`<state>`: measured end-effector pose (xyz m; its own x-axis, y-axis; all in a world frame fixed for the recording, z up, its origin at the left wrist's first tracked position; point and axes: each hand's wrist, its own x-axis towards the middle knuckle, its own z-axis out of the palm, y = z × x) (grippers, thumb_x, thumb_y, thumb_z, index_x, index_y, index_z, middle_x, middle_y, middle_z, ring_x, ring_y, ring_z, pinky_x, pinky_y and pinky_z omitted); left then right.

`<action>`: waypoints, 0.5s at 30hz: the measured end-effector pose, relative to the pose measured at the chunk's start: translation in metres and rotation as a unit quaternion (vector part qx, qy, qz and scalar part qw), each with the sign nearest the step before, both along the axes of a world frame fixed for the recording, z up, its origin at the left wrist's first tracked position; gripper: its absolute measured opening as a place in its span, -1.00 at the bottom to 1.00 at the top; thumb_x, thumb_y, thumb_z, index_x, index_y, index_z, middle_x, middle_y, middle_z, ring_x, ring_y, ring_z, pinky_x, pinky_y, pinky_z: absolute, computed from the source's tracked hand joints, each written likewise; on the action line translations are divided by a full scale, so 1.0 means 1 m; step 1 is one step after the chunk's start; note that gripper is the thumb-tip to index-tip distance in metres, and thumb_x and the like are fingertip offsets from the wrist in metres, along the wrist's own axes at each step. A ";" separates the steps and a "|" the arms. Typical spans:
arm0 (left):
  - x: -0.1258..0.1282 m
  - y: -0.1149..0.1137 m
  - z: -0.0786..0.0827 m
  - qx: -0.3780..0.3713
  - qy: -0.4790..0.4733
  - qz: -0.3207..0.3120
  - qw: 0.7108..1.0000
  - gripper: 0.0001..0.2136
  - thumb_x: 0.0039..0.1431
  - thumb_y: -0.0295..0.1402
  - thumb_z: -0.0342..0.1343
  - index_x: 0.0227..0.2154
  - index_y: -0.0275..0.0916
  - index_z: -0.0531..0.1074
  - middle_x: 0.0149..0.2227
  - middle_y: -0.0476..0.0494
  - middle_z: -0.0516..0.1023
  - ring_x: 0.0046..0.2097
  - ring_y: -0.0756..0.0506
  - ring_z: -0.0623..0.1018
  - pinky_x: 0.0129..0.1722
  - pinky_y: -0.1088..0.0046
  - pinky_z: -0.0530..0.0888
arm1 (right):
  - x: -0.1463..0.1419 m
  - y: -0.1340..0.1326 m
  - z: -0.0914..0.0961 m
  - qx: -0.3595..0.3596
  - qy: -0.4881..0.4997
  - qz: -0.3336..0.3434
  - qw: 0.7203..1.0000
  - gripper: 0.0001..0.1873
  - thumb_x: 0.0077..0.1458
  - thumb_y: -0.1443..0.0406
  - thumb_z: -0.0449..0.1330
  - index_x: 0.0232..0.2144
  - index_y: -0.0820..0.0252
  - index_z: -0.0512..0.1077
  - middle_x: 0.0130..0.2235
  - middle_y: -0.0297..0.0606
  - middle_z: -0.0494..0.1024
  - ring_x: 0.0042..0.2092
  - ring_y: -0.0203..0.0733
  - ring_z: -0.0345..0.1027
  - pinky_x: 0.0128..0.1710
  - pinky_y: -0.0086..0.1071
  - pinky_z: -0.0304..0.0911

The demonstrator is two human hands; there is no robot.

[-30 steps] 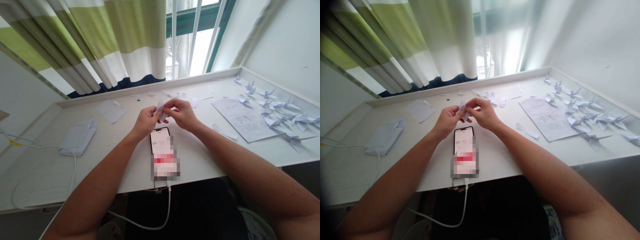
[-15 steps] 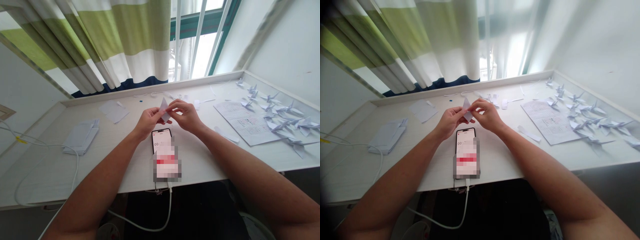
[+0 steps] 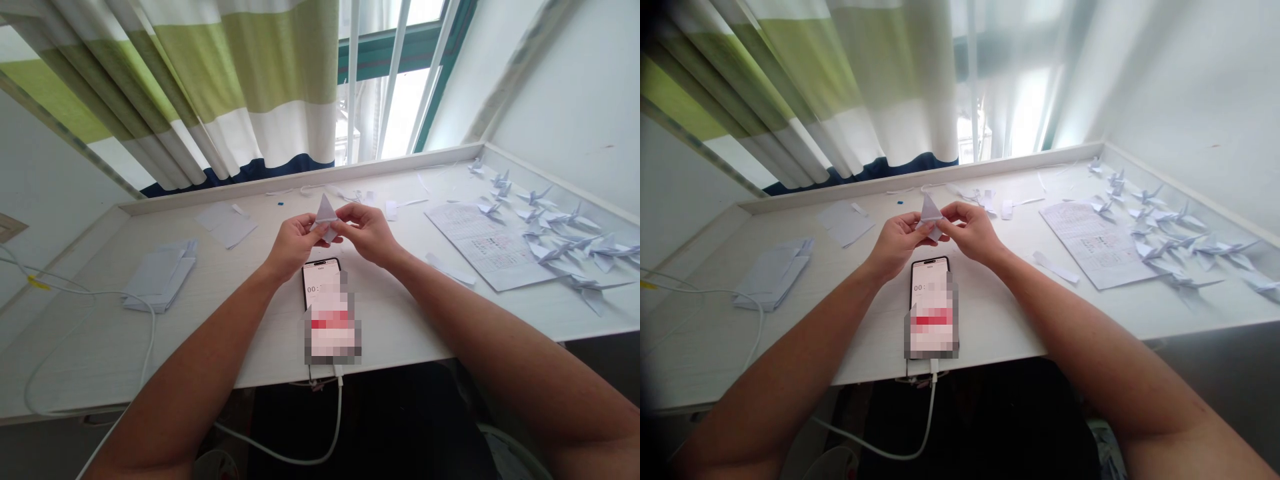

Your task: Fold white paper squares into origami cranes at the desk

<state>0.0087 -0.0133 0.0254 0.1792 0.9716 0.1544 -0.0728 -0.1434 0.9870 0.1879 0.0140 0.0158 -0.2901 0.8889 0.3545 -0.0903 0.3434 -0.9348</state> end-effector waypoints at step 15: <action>0.003 0.000 -0.001 0.014 0.012 0.012 1.000 -0.53 0.20 0.06 0.38 -0.18 -0.33 0.60 -0.26 -0.26 0.74 -0.17 -0.21 0.76 -0.27 0.37 0.62 | -0.002 0.003 -0.004 0.011 0.025 -0.022 0.999 -0.55 -0.02 -0.08 0.53 -0.40 0.16 0.60 -0.37 -0.27 0.64 -0.34 -0.19 0.52 -0.26 -0.18 0.56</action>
<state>0.0113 -0.0137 0.0240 0.1597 0.9712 0.1766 -0.0451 -0.1716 0.9841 0.1855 0.0167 0.0117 -0.2328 0.8923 0.3869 -0.1212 0.3681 -0.9219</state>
